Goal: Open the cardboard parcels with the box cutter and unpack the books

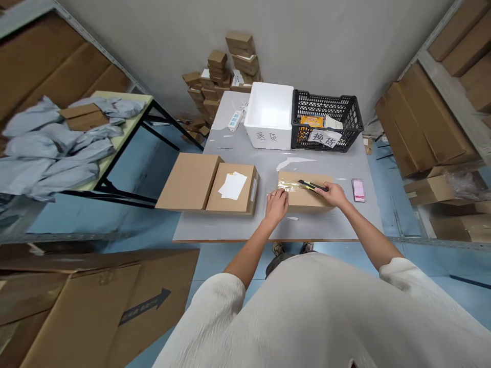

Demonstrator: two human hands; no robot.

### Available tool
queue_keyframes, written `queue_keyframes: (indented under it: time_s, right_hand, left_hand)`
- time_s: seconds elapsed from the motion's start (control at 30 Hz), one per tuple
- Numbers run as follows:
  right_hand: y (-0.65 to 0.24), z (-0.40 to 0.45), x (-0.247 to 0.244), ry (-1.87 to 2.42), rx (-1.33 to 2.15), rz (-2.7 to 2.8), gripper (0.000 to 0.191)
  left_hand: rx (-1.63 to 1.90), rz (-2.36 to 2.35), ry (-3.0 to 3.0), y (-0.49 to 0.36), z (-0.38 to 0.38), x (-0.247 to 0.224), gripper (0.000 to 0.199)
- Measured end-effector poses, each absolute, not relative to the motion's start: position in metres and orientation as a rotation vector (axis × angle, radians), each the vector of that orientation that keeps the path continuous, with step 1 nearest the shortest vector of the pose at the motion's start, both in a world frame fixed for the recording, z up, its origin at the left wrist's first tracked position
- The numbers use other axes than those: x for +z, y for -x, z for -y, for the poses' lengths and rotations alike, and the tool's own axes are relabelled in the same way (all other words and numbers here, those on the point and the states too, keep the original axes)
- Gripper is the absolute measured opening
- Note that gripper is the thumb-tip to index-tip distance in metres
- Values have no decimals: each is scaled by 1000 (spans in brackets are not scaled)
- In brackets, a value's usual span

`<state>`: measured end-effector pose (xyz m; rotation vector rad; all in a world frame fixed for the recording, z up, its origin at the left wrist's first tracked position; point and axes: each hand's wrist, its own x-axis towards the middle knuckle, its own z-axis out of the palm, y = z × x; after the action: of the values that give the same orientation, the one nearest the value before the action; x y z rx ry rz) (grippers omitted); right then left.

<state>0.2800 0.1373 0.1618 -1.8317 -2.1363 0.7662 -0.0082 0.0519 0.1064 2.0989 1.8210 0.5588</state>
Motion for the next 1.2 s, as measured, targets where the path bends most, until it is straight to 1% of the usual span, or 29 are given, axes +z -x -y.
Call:
queue_keyframes:
  time_s: [0.1, 0.2, 0.27, 0.43, 0.67, 0.9, 1.2]
  right_hand:
    - [-263, -138, 171, 1846, 799, 2124, 59]
    - [-251, -139, 176, 1713, 1013, 2138, 51]
    - [-245, -141, 176, 1623, 1041, 2213, 45]
    - [-234, -145, 176, 1442, 843, 2510, 35]
    - [-214, -146, 184, 1437, 501, 2771, 38]
    - [-199, -146, 195, 1431, 391, 2897, 39]
    - [-190, -147, 196, 1452, 324, 2957, 40]
  left_hand:
    - [591, -1784, -2123, 12, -50, 101, 41]
    - [609, -1760, -2128, 14, -47, 97, 44]
    - [613, -1753, -2129, 15, -46, 95, 45]
    - [590, -1737, -2150, 17, -43, 92, 44]
    - [570, -1719, -2168, 18, -44, 94, 42]
    - [610, -1712, -2169, 17, -44, 93, 41]
    - [652, -1712, -2157, 16, -45, 91, 42]
